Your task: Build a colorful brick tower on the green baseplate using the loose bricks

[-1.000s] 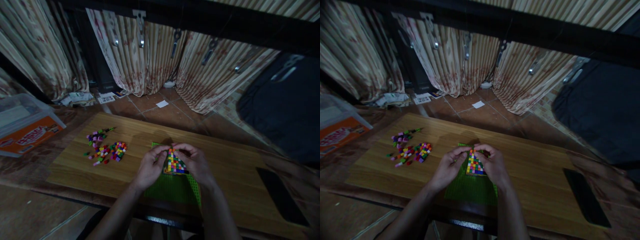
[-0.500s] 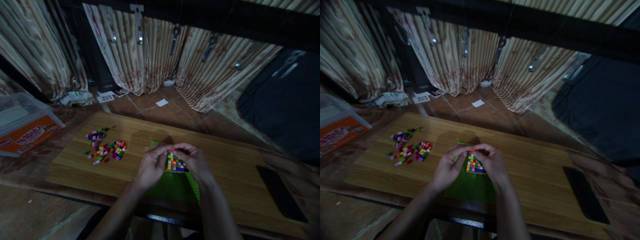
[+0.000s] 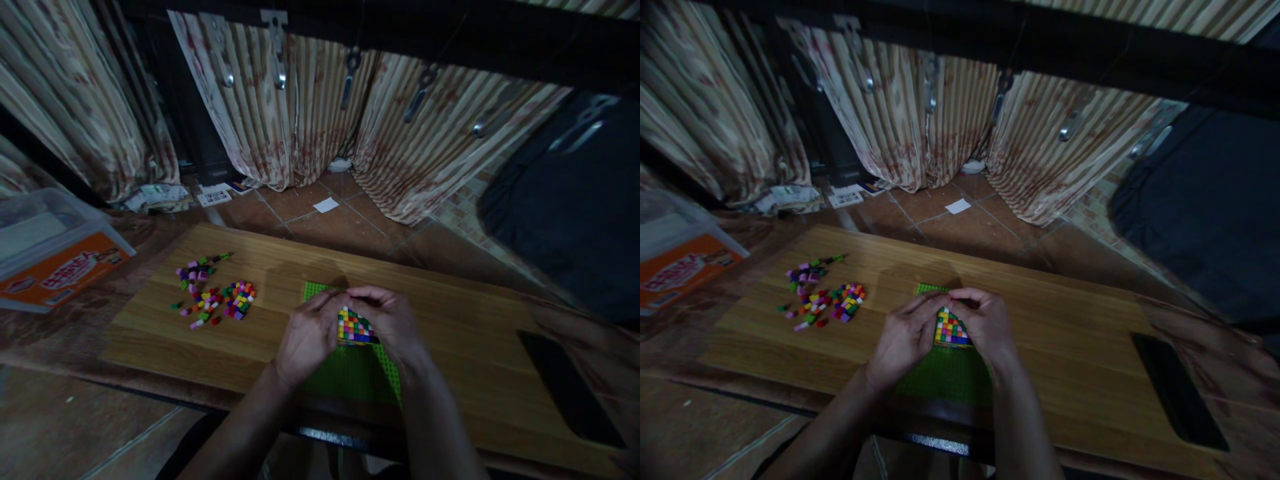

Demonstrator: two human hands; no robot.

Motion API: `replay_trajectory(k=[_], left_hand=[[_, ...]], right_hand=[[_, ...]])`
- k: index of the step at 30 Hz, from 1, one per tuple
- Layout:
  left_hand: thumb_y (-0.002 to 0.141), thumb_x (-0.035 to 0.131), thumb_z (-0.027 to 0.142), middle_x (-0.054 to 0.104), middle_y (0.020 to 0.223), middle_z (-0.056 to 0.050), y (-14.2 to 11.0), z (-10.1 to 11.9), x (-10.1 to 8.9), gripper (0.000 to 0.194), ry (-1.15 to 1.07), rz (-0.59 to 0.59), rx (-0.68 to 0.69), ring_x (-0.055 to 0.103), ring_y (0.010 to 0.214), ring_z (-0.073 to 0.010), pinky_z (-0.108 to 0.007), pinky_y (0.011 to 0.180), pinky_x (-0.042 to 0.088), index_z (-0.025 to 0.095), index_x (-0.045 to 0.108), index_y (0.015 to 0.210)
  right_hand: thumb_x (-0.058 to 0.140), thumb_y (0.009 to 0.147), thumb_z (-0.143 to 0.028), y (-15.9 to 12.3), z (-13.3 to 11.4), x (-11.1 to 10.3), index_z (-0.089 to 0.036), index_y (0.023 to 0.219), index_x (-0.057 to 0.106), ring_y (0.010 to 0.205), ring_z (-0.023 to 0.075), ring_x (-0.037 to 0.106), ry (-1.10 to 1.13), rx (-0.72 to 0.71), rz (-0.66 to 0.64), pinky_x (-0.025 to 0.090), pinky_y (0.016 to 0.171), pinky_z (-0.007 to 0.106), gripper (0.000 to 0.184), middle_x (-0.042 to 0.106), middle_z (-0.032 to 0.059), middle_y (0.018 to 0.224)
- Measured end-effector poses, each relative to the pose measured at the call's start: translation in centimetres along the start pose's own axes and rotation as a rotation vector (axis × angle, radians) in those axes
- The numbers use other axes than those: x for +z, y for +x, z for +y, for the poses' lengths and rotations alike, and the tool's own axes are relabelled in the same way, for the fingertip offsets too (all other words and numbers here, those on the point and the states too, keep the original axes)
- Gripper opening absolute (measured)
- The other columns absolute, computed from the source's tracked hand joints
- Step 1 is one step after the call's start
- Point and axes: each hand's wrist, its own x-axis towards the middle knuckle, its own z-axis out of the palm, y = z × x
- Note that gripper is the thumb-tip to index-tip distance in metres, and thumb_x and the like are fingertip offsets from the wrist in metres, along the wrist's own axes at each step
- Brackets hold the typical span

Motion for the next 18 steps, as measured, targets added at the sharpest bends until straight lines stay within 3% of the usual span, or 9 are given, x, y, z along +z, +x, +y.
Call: replay_trajectory(k=[6,12,14,18], left_hand=[[0.088,0.04,0.01,0.063,0.118,-0.009,0.0,0.4,0.2,0.04,0.055,0.008,-0.01,0.06,0.109,-0.0189,-0.032,0.098,0.048,0.018,0.058,0.123],[0.088,0.039,0.008,0.062,0.121,-0.006,-0.4,0.4,0.2,0.045,-0.085,0.052,-0.03,0.059,0.111,-0.0162,-0.031,0.097,0.049,0.023,0.053,0.127],[0.088,0.039,0.009,0.062,0.121,-0.005,-0.5,0.1,-0.1,0.046,-0.15,0.119,-0.069,0.061,0.106,-0.0156,-0.031,0.094,0.051,0.024,0.051,0.13],[0.087,0.047,0.015,0.066,0.112,-0.006,-0.1,-0.9,-1.4,0.042,-0.351,0.36,-0.272,0.066,0.082,-0.0136,-0.031,0.081,0.055,0.023,0.053,0.127]], right_hand=[[0.077,0.064,-0.035,0.0,-0.2,-0.1,-0.018,0.081,0.075,0.064,0.0166,0.066,-0.078,-0.041,-0.012,0.052,0.063,0.029,0.024,0.074,0.0038,0.075],[0.079,0.061,-0.035,0.1,-0.1,-0.8,-0.019,0.089,0.074,0.075,0.0197,0.069,-0.074,-0.069,-0.006,0.055,0.071,0.034,0.033,0.075,0.0057,0.087],[0.079,0.062,-0.033,0.0,-0.6,-1.1,-0.021,0.09,0.073,0.082,0.0206,0.069,-0.035,-0.145,0.066,0.055,0.076,0.036,0.032,0.075,0.0057,0.093],[0.075,0.07,-0.029,-1.3,-2.9,-0.5,-0.022,0.086,0.073,0.081,0.0176,0.069,0.004,-0.353,0.353,0.054,0.077,0.034,0.018,0.075,0.0028,0.086]])
